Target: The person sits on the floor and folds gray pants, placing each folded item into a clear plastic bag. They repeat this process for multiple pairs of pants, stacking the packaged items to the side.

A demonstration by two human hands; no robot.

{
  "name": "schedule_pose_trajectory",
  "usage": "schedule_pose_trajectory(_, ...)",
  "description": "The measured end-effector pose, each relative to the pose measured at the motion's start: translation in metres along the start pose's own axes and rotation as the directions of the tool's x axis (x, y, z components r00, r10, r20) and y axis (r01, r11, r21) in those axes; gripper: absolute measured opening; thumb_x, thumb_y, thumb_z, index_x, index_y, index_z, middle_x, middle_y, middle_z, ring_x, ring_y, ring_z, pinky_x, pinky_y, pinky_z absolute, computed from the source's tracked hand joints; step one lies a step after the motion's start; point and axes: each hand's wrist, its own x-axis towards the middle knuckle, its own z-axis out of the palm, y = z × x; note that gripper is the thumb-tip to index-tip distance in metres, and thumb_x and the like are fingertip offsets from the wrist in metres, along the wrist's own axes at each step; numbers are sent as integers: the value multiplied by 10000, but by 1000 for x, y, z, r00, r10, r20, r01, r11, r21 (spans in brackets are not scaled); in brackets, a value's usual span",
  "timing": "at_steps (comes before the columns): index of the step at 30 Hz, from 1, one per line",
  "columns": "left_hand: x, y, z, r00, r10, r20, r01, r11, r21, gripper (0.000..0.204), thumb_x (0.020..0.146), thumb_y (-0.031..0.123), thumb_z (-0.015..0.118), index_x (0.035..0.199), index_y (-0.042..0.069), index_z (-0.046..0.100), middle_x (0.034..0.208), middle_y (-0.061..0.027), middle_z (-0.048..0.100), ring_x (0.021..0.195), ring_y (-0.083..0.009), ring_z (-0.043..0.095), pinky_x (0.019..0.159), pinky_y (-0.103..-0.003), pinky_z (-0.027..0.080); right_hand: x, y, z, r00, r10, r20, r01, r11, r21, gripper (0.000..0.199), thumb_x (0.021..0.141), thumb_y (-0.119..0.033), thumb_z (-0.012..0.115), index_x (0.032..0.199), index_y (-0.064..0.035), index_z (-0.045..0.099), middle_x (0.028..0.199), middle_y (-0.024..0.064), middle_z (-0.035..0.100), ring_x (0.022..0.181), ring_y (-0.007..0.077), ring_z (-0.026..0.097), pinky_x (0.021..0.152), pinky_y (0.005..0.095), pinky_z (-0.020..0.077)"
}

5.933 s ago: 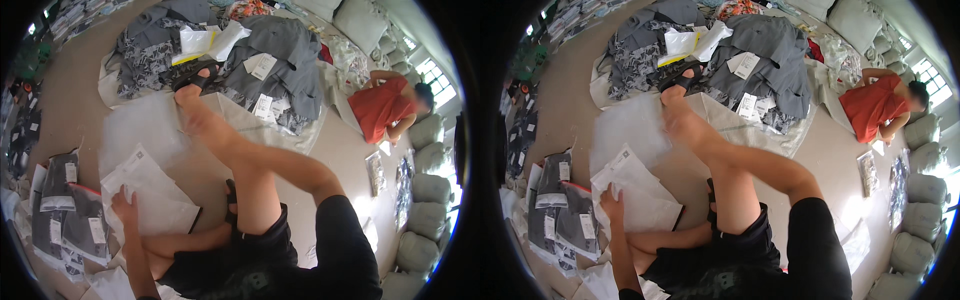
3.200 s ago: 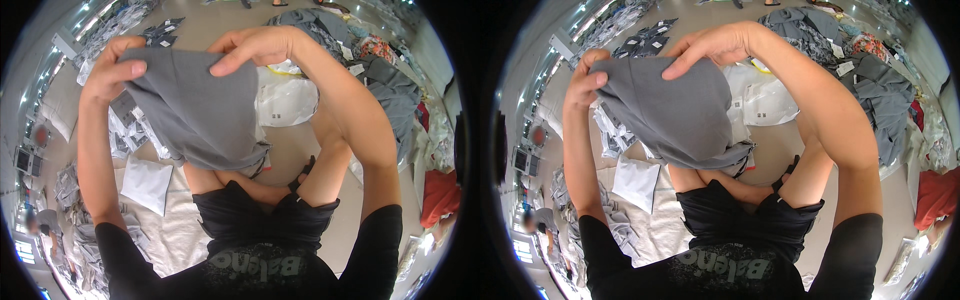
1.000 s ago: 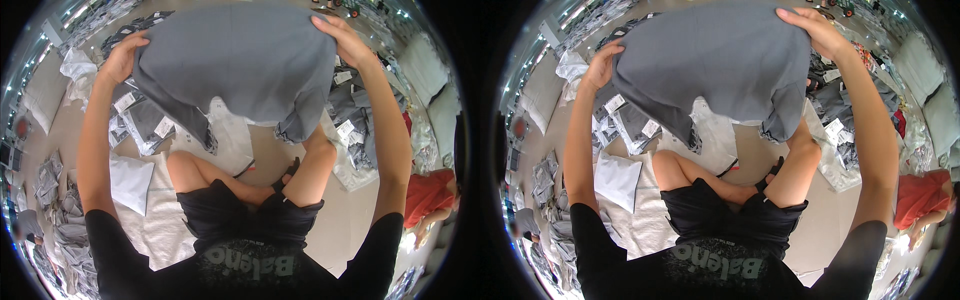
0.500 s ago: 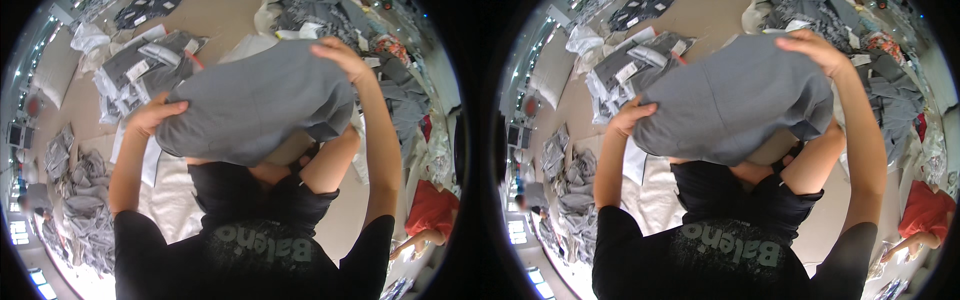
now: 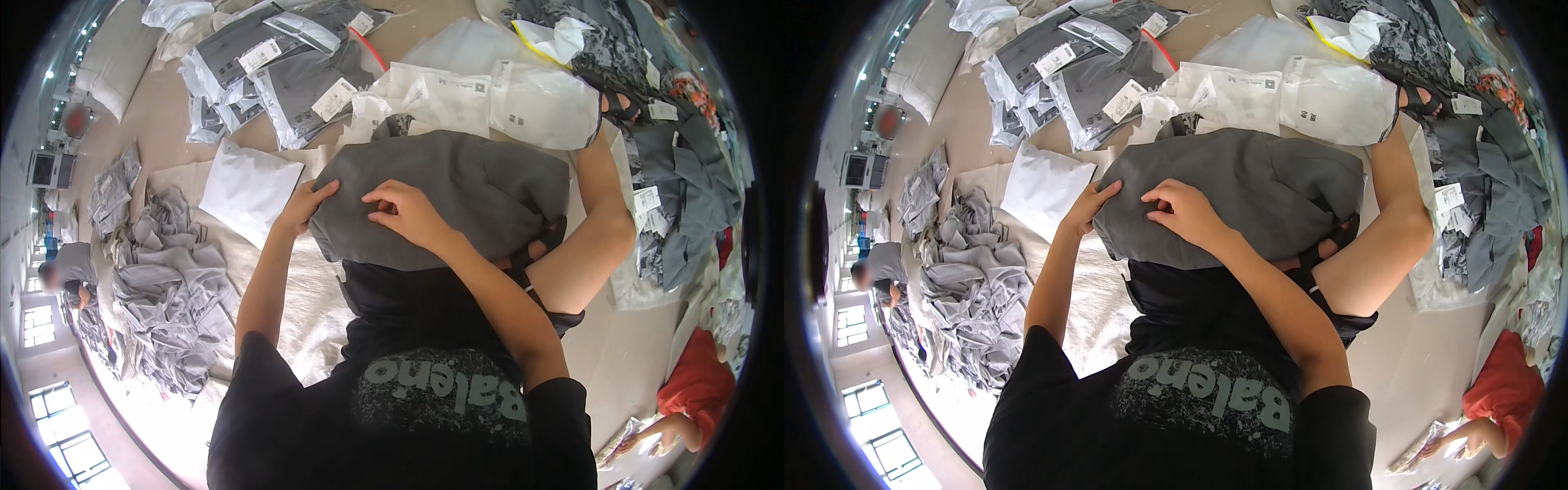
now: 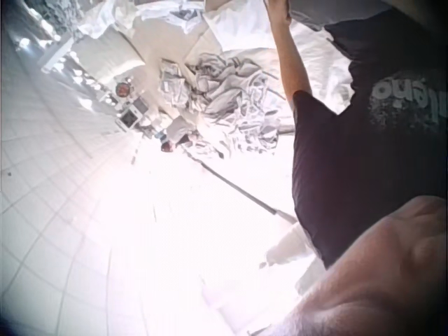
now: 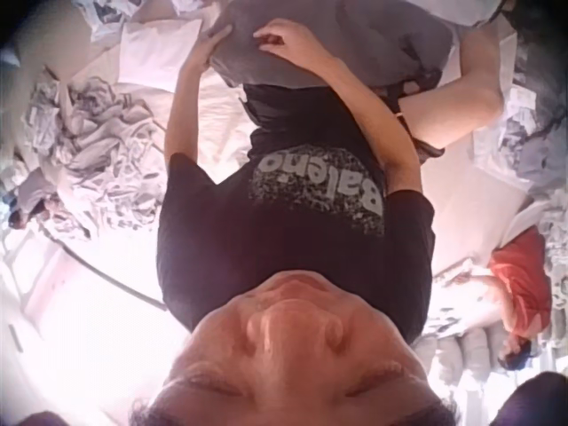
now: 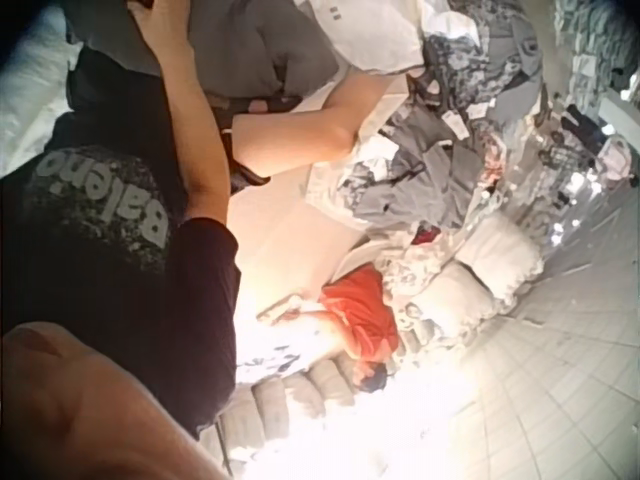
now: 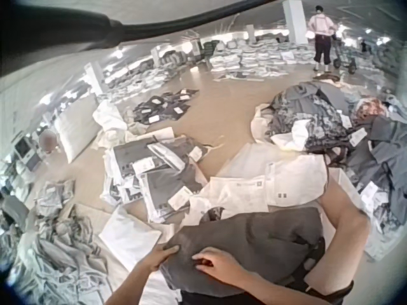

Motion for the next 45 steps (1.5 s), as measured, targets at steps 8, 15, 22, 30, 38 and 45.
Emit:
schedule_pose_trajectory(8,6,-14,-4,999,22,31,-17,992,-127,543,977,375,777,1280,-55,645,1151,-142,742,985,-204,743,832,-352,624,-1,10,17,984,-173,-31,152,925,-349,194,830,-125,816,1022,-103,797,1003,12,654,928,241,691,811,354,565)
schedule_pose_trajectory(15,9,-17,-8,998,69,-12,-70,996,-62,542,970,357,789,1271,-69,645,1144,-142,746,981,-200,740,837,-347,619,-18,5,13,972,-103,-213,70,985,-159,83,884,-90,796,965,-72,801,949,42,740,851,206,719,752,303,566)
schedule_pose_trajectory(22,4,5,-7,996,76,40,-77,996,32,549,973,345,781,1272,-98,654,1164,-124,750,1013,-188,723,895,-325,581,-169,-63,-133,883,-34,-469,-13,995,-96,68,931,-4,759,982,38,744,987,116,739,859,180,707,761,290,562)
schedule_pose_trajectory(30,44,78,22,982,185,-28,-141,832,537,566,926,480,789,984,-83,773,820,-72,736,687,-138,653,623,-317,504,-499,-90,-273,190,881,-434,-873,-51,-485,132,895,-173,776,935,-50,802,920,104,778,778,187,727,755,380,570)
schedule_pose_trajectory(38,-38,136,155,676,567,471,-673,214,708,216,893,217,794,1047,66,784,787,-148,738,642,-206,676,627,-350,507,-364,-117,-229,592,113,-798,-729,497,-470,122,926,-192,767,976,-81,775,807,153,729,770,335,723,676,412,569)
schedule_pose_trajectory(45,-139,128,202,245,351,904,-902,-259,345,434,750,81,781,1171,184,772,611,-31,613,527,-267,601,525,-398,475,-160,-106,-220,960,-190,-207,-5,725,-689,966,790,-254,901,1616,-168,407,1576,186,483,1422,388,492,1209,491,372)
